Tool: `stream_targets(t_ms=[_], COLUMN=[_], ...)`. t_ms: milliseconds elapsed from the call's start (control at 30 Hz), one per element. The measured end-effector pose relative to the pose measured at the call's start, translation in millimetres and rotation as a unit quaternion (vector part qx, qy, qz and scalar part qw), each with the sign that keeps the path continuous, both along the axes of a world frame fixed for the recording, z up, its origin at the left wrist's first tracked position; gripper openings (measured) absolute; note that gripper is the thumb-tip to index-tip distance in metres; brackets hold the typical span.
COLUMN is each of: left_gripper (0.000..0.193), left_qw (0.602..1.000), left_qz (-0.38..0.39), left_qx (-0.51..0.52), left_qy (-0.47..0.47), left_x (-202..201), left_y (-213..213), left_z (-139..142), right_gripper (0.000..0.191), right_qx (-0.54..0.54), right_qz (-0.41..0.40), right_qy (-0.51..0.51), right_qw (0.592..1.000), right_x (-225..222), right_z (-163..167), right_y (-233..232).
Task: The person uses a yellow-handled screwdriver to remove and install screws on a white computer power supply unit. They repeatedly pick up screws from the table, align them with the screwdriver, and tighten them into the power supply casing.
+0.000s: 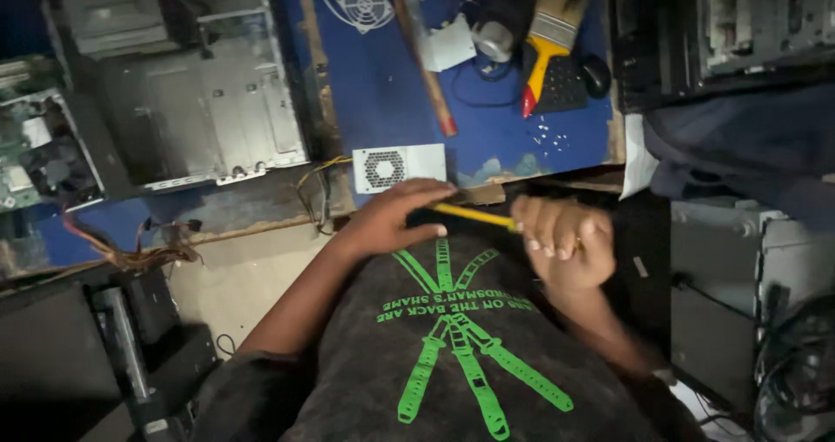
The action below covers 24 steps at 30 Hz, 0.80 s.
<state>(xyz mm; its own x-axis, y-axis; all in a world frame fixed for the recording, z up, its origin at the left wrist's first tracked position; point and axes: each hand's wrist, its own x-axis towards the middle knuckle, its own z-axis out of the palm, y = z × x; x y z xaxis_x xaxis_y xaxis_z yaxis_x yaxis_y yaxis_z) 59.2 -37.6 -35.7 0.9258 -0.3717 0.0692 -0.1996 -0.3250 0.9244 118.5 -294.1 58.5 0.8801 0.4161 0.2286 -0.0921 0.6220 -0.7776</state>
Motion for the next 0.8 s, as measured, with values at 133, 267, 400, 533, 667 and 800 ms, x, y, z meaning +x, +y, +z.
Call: stream_targets(t_ms=[133,267,400,533,667,800], left_gripper=[0.034,0.025,0.028,0.025,0.023,0.027], left_qw=[0.987,0.987,0.971,0.948,0.912,0.879], left_qz=[-0.046,0.027,0.128,0.194,0.268,0.350], left_qx=[-0.030,0.022,0.093,-0.035,-0.109,-0.154], left_qy=[0.151,0.157,0.178,0.250,0.290,0.285], left_x=[0,-14,-39,-61,-73,-78], left_y=[-27,-26,-17,-17,-16,-16], left_z=[-4,-20,-33,-47,-58,-61], right_gripper=[0.043,0.028,0.013,0.011,0.011,0.012], right_qx=[0.091,-0.167,-0.372,-0.535,-0.638,-0.644], right_qz=[0.029,-0.156,-0.191,-0.257,-0.244,-0.269], right_qy=[0.155,0.219,0.196,-0.023,-0.011,0.019], right_qw=[0.983,0.949,0.887,0.804,0.731,0.715], right_x=[4,24,48,49,58,80], right_z=[-21,-60,-108,-129,-128,-119], right_y=[-2,-19,-39,-51,-56,-53])
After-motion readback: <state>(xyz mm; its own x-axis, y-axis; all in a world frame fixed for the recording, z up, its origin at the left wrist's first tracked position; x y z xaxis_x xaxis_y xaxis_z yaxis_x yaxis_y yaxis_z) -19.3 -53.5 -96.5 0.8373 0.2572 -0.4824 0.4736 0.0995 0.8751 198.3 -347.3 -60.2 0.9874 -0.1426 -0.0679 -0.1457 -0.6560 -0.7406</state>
